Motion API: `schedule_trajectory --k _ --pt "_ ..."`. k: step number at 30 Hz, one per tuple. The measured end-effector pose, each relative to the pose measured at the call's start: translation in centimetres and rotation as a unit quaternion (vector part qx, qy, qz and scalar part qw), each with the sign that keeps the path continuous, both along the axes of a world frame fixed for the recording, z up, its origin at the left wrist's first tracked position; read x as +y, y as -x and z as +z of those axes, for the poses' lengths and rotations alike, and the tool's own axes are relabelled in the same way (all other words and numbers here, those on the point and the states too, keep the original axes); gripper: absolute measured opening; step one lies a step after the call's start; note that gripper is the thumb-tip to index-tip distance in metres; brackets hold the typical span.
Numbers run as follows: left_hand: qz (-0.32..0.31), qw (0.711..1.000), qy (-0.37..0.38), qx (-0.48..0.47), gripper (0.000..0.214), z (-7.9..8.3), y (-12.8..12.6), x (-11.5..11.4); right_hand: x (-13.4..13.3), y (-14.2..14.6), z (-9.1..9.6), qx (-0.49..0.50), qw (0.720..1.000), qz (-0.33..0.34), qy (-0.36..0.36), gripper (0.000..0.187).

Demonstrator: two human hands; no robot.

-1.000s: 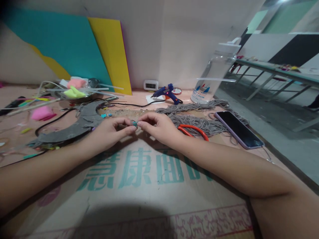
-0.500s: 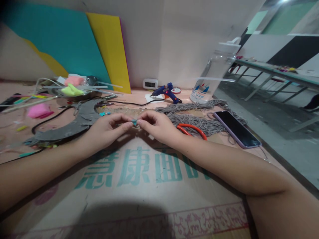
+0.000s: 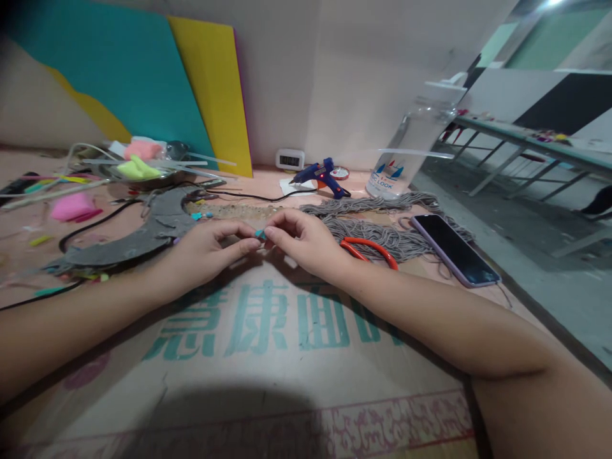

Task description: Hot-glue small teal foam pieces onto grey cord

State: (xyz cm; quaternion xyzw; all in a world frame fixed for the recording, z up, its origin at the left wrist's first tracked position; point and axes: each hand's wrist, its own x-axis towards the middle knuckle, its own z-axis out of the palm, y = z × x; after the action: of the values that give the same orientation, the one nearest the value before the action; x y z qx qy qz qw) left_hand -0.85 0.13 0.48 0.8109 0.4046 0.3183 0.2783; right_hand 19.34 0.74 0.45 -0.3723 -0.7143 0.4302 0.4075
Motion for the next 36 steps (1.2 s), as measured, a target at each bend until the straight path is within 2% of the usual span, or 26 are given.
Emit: schedule_trajectory --k 8,17,25,36 --pt "0.05 0.998 -0.046 -0.009 0.024 0.06 -0.08 0.01 -0.14 -0.12 -0.05 -0.048 0.999 -0.004 -0.016 0.014" --pt "0.042 0.998 -0.053 0.006 0.023 0.25 -0.19 -0.1 -0.32 -0.21 0.14 -0.068 0.998 -0.002 -0.014 0.02" --pt "0.047 0.998 -0.052 0.011 0.024 0.17 -0.15 -0.06 -0.23 -0.06 0.0 -0.065 0.997 -0.001 0.038 0.018" --pt "0.044 0.998 -0.045 -0.006 0.026 0.37 -0.14 -0.29 -0.19 -0.12 0.18 -0.038 0.999 -0.001 0.019 0.017"
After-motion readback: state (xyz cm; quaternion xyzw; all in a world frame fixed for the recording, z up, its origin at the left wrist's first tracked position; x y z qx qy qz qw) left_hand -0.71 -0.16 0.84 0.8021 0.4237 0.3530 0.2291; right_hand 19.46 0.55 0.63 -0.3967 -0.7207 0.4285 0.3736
